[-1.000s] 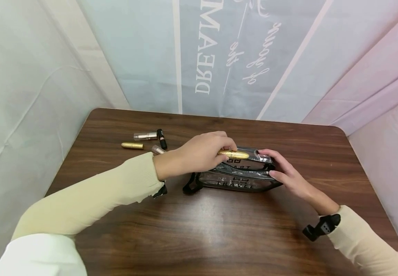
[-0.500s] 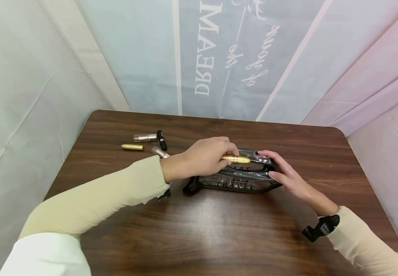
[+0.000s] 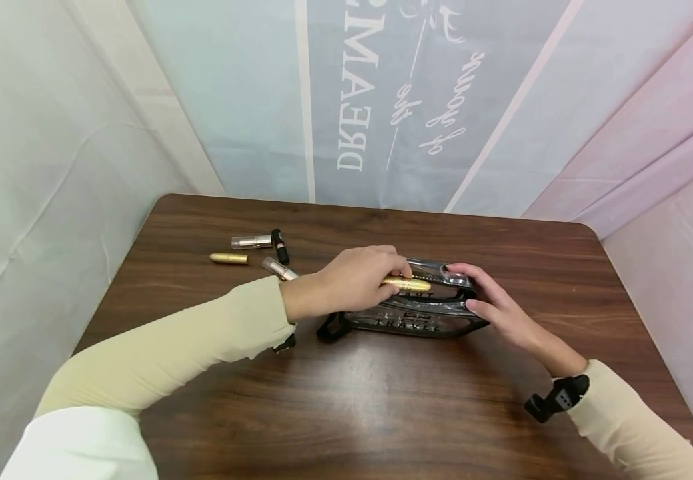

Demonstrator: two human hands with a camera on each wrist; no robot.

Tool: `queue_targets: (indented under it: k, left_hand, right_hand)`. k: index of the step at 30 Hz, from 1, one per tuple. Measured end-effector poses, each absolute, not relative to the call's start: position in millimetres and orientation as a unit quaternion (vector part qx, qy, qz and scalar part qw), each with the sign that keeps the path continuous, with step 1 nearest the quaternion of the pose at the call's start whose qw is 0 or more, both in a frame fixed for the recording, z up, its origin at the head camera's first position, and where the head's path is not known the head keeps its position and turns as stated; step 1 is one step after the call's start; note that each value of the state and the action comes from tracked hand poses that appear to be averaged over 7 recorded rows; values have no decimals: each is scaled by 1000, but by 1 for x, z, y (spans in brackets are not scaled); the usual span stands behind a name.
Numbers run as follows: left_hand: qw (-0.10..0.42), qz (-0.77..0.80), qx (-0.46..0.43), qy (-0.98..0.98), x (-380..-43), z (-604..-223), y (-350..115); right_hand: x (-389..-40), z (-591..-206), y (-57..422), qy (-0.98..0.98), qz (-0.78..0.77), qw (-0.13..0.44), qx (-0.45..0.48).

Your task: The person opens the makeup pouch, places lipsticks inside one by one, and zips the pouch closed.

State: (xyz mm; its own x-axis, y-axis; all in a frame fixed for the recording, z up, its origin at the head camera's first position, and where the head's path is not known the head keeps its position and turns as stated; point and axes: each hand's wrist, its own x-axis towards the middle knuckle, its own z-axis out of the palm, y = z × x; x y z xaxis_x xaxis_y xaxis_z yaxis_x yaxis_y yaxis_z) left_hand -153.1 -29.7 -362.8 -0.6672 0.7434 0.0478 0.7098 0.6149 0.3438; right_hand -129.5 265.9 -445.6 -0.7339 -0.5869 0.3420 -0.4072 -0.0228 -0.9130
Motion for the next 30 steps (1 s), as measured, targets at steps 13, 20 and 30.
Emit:
queue_targets:
  k: [13,20,30]
  left_hand:
    - [57,179,402,896,-154,-365,-31]
    - [67,184,402,895,-154,-366,-32]
    - [66,194,408,890,-156,-363,-33]
  right_hand:
    - [-131,-445,265,700,-615,68,-357]
    - [-131,-444,266,703,-613,74,-352]
    - [-132,-442,266,701,-614,71,-355]
